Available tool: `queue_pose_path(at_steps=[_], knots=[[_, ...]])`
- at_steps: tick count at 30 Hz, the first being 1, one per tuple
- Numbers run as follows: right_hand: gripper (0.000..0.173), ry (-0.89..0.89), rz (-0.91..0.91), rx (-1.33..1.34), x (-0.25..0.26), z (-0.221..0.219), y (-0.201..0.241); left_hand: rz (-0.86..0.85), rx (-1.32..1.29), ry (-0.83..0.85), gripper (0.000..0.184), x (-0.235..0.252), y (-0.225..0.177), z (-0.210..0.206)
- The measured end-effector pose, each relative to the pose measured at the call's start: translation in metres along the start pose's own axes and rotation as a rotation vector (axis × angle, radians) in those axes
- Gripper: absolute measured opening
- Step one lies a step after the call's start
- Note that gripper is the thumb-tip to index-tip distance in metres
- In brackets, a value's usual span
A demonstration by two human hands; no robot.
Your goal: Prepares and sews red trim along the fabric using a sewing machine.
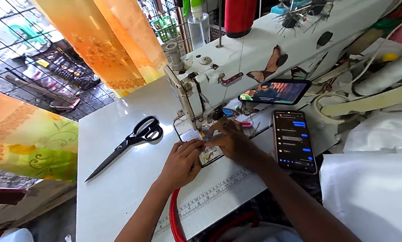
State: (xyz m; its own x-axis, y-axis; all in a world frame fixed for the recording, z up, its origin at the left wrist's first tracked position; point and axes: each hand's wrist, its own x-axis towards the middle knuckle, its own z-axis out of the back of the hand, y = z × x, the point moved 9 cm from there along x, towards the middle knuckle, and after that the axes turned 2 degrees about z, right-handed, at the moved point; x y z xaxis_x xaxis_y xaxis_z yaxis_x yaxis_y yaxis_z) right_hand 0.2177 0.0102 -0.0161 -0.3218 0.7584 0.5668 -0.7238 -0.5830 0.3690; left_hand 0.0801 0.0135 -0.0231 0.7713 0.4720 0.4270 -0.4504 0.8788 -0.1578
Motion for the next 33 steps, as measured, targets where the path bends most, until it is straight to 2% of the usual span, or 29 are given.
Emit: queue_pose_path(at_steps=[7,17,33], knots=[[0.034,0.003,-0.01,0.002,-0.001,0.001,0.001,-0.047,0.066,-0.07,0.034,-0.001,-0.005,0.005],[0.04,0.06,-0.027,-0.038,-0.002,0.0,0.001,-0.048,0.075,-0.079,0.035,-0.002,-0.005,0.007],[0.05,-0.046,-0.103,-0.119,0.0,-0.001,-0.008,0.088,0.054,-0.087,0.035,0.011,0.005,0.003]])
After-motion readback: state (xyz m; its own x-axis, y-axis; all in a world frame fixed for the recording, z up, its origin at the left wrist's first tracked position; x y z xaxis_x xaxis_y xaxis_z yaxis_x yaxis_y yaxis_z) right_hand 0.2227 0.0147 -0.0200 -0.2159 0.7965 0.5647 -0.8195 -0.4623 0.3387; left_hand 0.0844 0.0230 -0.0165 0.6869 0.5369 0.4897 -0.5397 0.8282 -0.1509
